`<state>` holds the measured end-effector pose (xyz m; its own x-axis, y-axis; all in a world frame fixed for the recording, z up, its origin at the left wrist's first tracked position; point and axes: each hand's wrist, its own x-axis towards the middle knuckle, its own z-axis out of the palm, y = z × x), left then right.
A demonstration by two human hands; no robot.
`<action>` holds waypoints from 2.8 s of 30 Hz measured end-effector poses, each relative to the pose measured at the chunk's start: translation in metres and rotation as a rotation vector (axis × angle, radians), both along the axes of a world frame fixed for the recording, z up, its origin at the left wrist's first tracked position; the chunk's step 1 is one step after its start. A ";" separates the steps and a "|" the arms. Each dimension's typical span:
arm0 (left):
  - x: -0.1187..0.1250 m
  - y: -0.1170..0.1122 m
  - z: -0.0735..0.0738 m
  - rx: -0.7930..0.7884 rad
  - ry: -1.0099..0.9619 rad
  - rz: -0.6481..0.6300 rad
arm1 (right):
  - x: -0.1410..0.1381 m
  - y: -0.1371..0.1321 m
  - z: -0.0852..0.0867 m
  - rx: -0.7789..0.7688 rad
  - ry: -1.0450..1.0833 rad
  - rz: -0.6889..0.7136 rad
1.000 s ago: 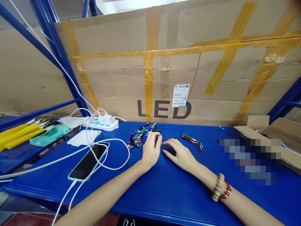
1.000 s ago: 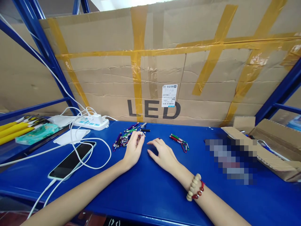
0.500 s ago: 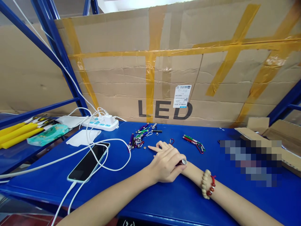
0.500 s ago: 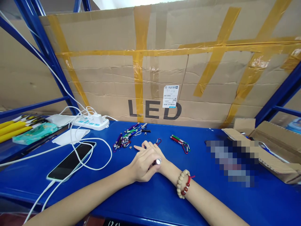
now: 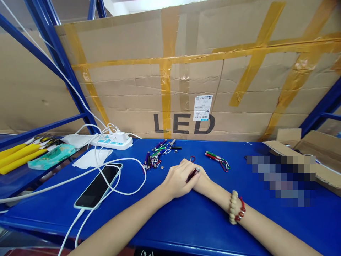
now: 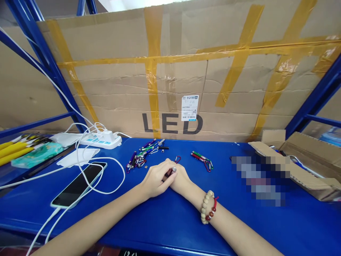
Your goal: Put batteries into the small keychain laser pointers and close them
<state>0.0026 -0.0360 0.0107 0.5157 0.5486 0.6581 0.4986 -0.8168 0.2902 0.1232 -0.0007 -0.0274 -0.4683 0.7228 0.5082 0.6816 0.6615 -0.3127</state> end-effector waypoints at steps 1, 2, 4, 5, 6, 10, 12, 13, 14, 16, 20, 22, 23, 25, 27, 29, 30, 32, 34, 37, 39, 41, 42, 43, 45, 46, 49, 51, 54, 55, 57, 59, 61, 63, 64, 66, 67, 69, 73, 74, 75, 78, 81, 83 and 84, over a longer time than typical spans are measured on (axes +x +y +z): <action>0.000 0.001 -0.001 -0.010 0.001 0.008 | 0.000 -0.001 0.002 -0.026 -0.004 -0.002; 0.000 0.002 -0.002 -0.016 0.002 0.013 | 0.000 -0.002 0.004 -0.055 -0.010 -0.008; 0.000 0.003 -0.005 -0.030 0.001 0.018 | 0.002 -0.004 0.008 -0.110 -0.019 -0.031; 0.000 0.003 -0.006 -0.046 -0.003 0.027 | 0.003 -0.005 0.011 -0.136 -0.025 -0.046; 0.000 0.003 -0.007 -0.069 -0.010 0.042 | 0.005 -0.006 0.013 -0.158 -0.031 -0.063; 0.000 0.004 -0.008 -0.183 -0.017 0.130 | 0.012 -0.009 0.023 -0.230 -0.070 -0.149; -0.001 0.005 -0.008 -0.217 -0.001 0.155 | 0.016 -0.008 0.028 -0.267 -0.100 -0.201; -0.001 0.005 -0.007 -0.228 0.007 0.165 | 0.018 -0.008 0.030 -0.287 -0.115 -0.223; -0.001 0.006 -0.007 -0.236 0.012 0.174 | 0.019 -0.007 0.032 -0.307 -0.127 -0.239; -0.001 0.006 -0.006 -0.249 0.023 0.189 | 0.023 -0.007 0.036 -0.347 -0.146 -0.254; -0.001 0.006 -0.005 -0.259 0.057 0.195 | 0.028 -0.008 0.044 -0.412 -0.164 -0.266; 0.000 0.005 -0.005 -0.268 0.073 0.188 | 0.029 -0.009 0.046 -0.434 -0.170 -0.280; 0.000 0.006 -0.005 -0.274 0.080 0.185 | 0.030 -0.009 0.047 -0.445 -0.175 -0.285; 0.001 0.006 -0.005 -0.283 0.091 0.187 | 0.030 -0.009 0.049 -0.469 -0.187 -0.290; 0.001 0.006 -0.006 -0.286 0.103 0.194 | 0.031 -0.009 0.051 -0.493 -0.202 -0.294; 0.000 0.007 -0.007 -0.282 0.114 0.200 | 0.031 -0.009 0.052 -0.512 -0.213 -0.300; 0.000 0.007 -0.007 -0.280 0.119 0.202 | 0.031 -0.009 0.053 -0.519 -0.217 -0.302; 0.000 0.008 -0.007 -0.278 0.123 0.205 | 0.031 -0.009 0.053 -0.533 -0.220 -0.296; -0.001 0.008 -0.007 -0.282 0.125 0.211 | 0.031 -0.009 0.052 -0.547 -0.219 -0.287; -0.001 0.008 -0.006 -0.304 0.127 0.229 | 0.031 -0.008 0.049 -0.559 -0.205 -0.262; -0.001 0.008 -0.005 -0.323 0.127 0.250 | 0.032 -0.007 0.048 -0.550 -0.189 -0.245; 0.000 0.008 -0.004 -0.329 0.125 0.279 | 0.034 -0.005 0.049 -0.520 -0.173 -0.239; 0.000 0.008 -0.003 -0.327 0.123 0.294 | 0.035 -0.004 0.050 -0.487 -0.161 -0.245; 0.000 0.008 -0.003 -0.325 0.120 0.309 | 0.037 -0.003 0.052 -0.436 -0.136 -0.258; 0.000 0.008 -0.001 -0.326 0.118 0.337 | 0.040 -0.002 0.055 -0.283 -0.011 -0.310; 0.000 0.008 0.000 -0.332 0.119 0.345 | 0.041 -0.001 0.056 -0.187 0.091 -0.326; 0.000 0.008 0.000 -0.340 0.128 0.352 | 0.040 -0.003 0.054 0.066 0.381 -0.236; -0.001 0.008 -0.001 -0.324 0.127 0.349 | 0.037 -0.007 0.051 0.161 0.420 -0.089; -0.002 0.010 -0.006 -0.292 0.123 0.366 | 0.032 -0.011 0.047 0.247 0.311 0.071; -0.003 0.010 -0.007 -0.288 0.124 0.375 | 0.031 -0.012 0.046 0.273 0.271 0.092; -0.004 0.011 -0.008 -0.287 0.130 0.383 | 0.031 -0.012 0.045 0.314 0.221 0.090; -0.004 0.012 -0.008 -0.285 0.138 0.382 | 0.032 -0.010 0.045 0.321 0.207 0.077; -0.004 0.012 -0.006 -0.284 0.144 0.388 | 0.033 -0.009 0.044 0.300 0.203 0.085; -0.004 0.012 -0.004 -0.295 0.145 0.402 | 0.034 -0.007 0.042 0.271 0.204 0.101; -0.004 0.011 -0.004 -0.303 0.145 0.407 | 0.034 -0.006 0.042 0.259 0.207 0.105; -0.004 0.011 -0.003 -0.318 0.146 0.407 | 0.034 -0.005 0.040 0.235 0.210 0.106; -0.004 0.011 -0.002 -0.325 0.148 0.405 | 0.034 -0.005 0.039 0.223 0.208 0.104; -0.004 0.010 -0.002 -0.339 0.160 0.400 | 0.034 -0.005 0.037 0.201 0.201 0.104; -0.004 0.010 -0.004 -0.361 0.194 0.415 | 0.032 -0.006 0.036 0.147 0.212 0.083; -0.004 0.009 -0.004 -0.365 0.198 0.418 | 0.032 -0.006 0.037 0.125 0.215 0.077; -0.004 0.009 -0.005 -0.369 0.198 0.418 | 0.031 -0.007 0.038 0.099 0.223 0.075; -0.003 0.008 -0.005 -0.369 0.177 0.410 | 0.030 -0.007 0.042 0.004 0.301 0.057; -0.001 0.006 -0.005 -0.358 0.146 0.372 | 0.031 -0.002 0.042 -0.084 0.423 -0.036; 0.000 0.004 -0.004 -0.330 0.156 0.281 | 0.034 0.003 0.040 -0.100 0.411 -0.115; 0.000 0.002 -0.004 -0.299 0.183 0.214 | 0.035 0.006 0.037 -0.092 0.359 -0.147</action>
<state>0.0031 -0.0338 0.0071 0.4626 0.8096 0.3613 0.7135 -0.5819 0.3903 0.1585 0.0050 0.0101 -0.1602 0.8190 0.5510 0.6036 0.5230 -0.6018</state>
